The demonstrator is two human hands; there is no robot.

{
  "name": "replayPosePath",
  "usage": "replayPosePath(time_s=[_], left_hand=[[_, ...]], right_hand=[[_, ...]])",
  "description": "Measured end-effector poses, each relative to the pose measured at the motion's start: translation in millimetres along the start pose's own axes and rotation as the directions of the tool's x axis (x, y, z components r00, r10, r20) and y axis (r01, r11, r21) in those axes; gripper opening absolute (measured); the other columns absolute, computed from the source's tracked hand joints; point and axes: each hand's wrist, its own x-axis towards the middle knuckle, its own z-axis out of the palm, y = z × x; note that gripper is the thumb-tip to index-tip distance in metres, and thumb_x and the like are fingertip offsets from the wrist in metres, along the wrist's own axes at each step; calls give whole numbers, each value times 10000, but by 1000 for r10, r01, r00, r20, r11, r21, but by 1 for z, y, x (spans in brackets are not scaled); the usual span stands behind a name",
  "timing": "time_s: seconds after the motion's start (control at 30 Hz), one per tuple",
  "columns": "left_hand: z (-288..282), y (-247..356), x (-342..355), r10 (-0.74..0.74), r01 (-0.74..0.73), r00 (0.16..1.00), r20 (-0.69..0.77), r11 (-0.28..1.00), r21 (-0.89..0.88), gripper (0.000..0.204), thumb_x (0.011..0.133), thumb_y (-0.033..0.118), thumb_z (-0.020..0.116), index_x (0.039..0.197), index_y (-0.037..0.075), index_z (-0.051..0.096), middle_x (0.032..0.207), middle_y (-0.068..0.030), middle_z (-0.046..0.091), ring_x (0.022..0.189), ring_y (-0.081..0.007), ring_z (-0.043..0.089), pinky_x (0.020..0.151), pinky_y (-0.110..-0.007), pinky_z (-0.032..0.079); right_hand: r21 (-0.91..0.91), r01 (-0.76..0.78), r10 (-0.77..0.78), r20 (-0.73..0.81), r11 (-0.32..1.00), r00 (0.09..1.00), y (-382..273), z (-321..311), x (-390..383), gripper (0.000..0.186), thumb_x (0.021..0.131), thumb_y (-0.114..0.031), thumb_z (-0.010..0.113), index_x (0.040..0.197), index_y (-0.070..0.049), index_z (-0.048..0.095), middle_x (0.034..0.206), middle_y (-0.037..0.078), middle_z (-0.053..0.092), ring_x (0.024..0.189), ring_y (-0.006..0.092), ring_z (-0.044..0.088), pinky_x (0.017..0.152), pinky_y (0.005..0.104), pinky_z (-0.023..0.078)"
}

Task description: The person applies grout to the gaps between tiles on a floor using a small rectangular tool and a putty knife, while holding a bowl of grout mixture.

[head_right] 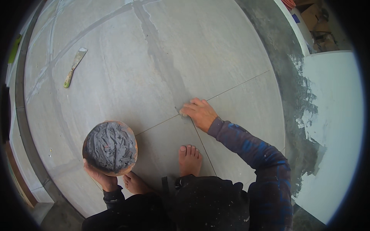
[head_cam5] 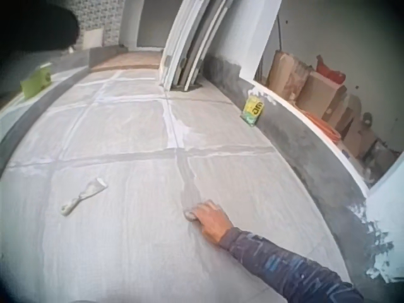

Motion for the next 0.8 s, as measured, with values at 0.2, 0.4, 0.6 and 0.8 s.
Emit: replayPosePath(time_s=[0.2,0.4,0.6,0.8], left_hand=[[11,11,8,-12,11,999,34,1000,16,639,1051,546,407,1431,43,506,1415,-98,559,1298,-257,535,1110,-420,409],[40,10,36,-72,72,997,-24,997,-11,642,1045,552,413,1440,53,501,1427,-108,555,1309,-277,538,1114,-438,420],[29,-8,100,-25,28,988,-155,1000,14,674,1021,574,432,1458,64,489,1471,-114,516,1350,-294,501,1124,-472,406],[7,-28,63,-8,10,985,-175,1000,13,676,1022,556,426,1446,35,499,1455,-122,528,1337,-289,505,1127,-451,398]], right_hand=[[364,-128,148,-26,922,989,15,-49,58,300,892,37,598,1151,-90,682,1092,89,706,1052,342,585,937,439,475],[215,-137,210,-365,967,907,130,-58,322,304,884,31,597,1127,-113,711,1112,65,725,1075,338,590,956,429,485],[-53,-32,11,-359,998,933,157,-20,406,308,892,19,550,1123,-125,694,1192,20,705,1148,284,574,980,420,456],[20,66,-63,-119,998,991,93,10,155,422,814,63,624,1183,-137,669,1262,15,672,1189,282,564,957,411,451]])
